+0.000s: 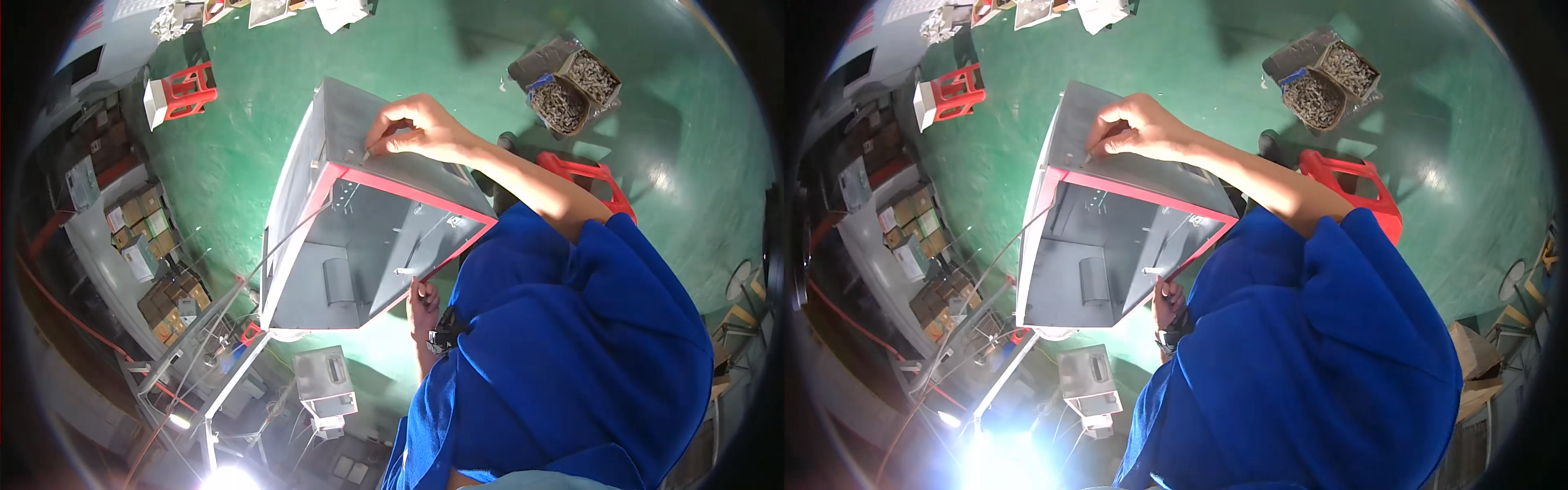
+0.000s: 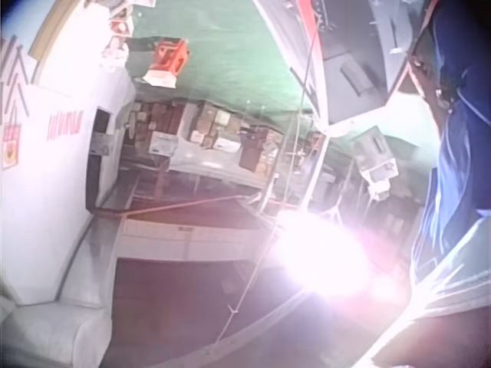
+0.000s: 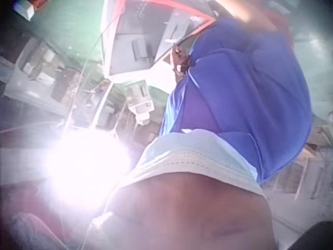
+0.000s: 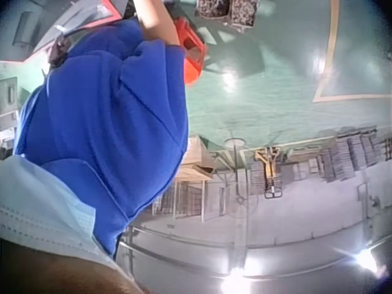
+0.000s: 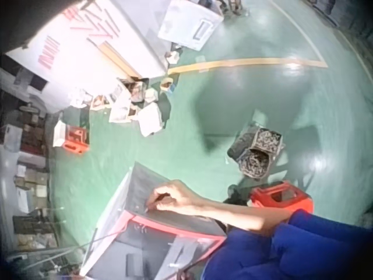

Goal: Installing small fasteners and plastic components into pre-painted metal electrical boxes or enclosures.

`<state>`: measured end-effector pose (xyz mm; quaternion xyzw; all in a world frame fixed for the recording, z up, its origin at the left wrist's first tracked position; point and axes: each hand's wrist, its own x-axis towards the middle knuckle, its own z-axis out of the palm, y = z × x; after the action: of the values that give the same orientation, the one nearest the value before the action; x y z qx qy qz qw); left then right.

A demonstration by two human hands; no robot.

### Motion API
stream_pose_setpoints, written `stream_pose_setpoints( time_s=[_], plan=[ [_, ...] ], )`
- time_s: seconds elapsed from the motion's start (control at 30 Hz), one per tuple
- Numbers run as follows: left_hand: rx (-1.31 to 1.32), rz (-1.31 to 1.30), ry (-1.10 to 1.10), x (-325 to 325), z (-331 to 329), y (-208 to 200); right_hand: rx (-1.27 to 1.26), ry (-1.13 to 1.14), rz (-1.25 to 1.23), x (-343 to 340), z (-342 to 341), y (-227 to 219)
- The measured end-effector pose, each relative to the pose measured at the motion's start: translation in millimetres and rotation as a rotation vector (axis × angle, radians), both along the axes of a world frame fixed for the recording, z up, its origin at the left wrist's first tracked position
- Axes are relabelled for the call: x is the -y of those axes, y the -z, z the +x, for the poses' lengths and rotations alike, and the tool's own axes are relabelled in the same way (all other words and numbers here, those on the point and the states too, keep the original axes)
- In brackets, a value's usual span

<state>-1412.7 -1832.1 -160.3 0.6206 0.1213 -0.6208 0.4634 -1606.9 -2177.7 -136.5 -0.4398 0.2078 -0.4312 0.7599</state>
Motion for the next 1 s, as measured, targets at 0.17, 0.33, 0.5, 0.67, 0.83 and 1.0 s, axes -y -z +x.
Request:
stream_pose_setpoints(
  time_s=[0.17,0.33,0.5,0.67,0.83,1.0],
  plan=[
    [-0.03,0.01,0.003,7.6,4.4,5.6,-0.164,0.128,-0.224,-0.6,-7.6,-10.2],
    [-0.064,0.016,-0.002,-6.6,12.2,16.9,-0.313,0.297,-0.42,-12.1,5.2,-22.2],
    [-0.005,0.074,0.115,-10.7,24.7,20.3,-0.205,0.312,-0.379,-21.3,17.4,-22.9],
    [0.055,-0.052,0.02,-22.9,27.6,26.2,-0.256,0.362,-0.305,-34.7,38.4,-33.2],
    [0.09,-0.033,-0.038,-25.7,25.3,17.9,-0.242,0.361,-0.211,-39.8,57.8,-32.0],
    [0.051,-0.074,-0.1,-29.1,23.3,14.2,-0.117,0.307,-0.06,-50.9,68.4,-35.3]
  ],
)
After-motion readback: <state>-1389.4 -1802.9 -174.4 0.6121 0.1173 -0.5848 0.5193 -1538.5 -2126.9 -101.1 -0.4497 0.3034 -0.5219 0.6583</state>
